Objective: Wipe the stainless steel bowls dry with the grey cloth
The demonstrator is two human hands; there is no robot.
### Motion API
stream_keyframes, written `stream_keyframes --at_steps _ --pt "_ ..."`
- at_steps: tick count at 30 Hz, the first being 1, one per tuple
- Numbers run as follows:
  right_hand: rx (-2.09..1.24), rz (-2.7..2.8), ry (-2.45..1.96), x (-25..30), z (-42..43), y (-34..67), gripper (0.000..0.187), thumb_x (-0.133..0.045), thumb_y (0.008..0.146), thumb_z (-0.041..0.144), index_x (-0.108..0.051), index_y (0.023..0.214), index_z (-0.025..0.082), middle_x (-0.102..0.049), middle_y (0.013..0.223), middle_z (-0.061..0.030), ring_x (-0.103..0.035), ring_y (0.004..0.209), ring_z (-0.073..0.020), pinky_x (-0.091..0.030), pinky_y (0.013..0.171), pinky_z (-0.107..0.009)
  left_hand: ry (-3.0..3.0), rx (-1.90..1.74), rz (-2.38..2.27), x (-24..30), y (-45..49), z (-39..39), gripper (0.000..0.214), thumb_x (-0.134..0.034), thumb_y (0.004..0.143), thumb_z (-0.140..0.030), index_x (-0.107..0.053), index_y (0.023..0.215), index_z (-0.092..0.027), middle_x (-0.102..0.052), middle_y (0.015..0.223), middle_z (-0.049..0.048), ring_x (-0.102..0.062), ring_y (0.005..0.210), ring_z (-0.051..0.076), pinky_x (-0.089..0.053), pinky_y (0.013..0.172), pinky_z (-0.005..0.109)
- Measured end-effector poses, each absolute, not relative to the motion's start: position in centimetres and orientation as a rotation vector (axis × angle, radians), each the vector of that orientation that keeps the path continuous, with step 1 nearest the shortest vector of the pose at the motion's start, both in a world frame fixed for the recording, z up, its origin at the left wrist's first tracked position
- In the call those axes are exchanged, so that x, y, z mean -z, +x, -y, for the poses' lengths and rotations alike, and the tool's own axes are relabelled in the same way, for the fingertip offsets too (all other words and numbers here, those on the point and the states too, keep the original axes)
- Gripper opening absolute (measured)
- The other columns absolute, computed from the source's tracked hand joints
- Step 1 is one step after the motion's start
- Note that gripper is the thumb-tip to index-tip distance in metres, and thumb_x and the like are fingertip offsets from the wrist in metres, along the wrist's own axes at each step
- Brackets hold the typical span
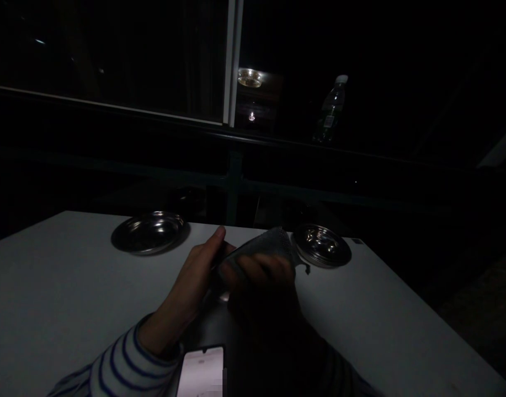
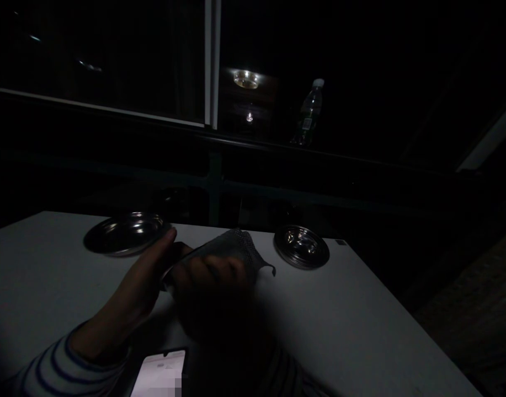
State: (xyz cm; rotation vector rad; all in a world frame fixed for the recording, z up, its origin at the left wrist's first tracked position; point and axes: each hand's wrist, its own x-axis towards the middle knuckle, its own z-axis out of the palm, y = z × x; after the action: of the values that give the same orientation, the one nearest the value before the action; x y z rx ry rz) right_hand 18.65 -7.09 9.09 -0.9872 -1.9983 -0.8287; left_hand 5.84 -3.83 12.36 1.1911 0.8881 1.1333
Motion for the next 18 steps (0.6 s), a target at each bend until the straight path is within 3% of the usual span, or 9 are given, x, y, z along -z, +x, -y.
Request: stream_keyframes --at_steps 8,12,18 --pt "0.691 1.824 -1.155 -10.3 6.1 21.4 0.026 -0.043 0.082 0.025 -0.058 0.101 0.017 -0.057 0.097 -0.0071 -0.048 0.087 -0.0196 -0.037 0.073 -0.034 1.157 -1.115 -0.921 -13.0 5.9 3.9 0.054 -0.043 0.072 -0.059 -0.054 0.042 -0.016 -0.044 0.034 -0.0013 -0.039 0.032 0.008 -0.026 0.035 0.020" --pt "0.687 1.845 -1.139 -10.4 6.2 21.3 0.028 -0.041 0.082 0.023 -0.058 0.102 0.014 -0.057 0.097 -0.0088 -0.047 0.087 -0.0205 -0.038 0.071 -0.035 1.155 -1.116 -0.901 -13.2 5.8 4.0 0.053 -0.042 0.073 -0.059 -0.058 0.047 -0.015 -0.048 0.038 -0.0006 -0.041 0.035 0.009 -0.028 0.037 0.020" --pt "0.871 1.988 -0.919 -8.7 7.3 18.4 0.028 -0.047 0.078 0.020 -0.056 0.105 0.018 -0.058 0.096 -0.0026 -0.045 0.090 -0.0187 -0.032 0.078 -0.039 1.140 -1.153 -0.844 -12.5 5.6 3.7 0.049 -0.042 0.076 -0.055 -0.060 0.053 -0.016 -0.055 0.046 -0.0007 -0.048 0.043 0.009 -0.035 0.043 0.019"
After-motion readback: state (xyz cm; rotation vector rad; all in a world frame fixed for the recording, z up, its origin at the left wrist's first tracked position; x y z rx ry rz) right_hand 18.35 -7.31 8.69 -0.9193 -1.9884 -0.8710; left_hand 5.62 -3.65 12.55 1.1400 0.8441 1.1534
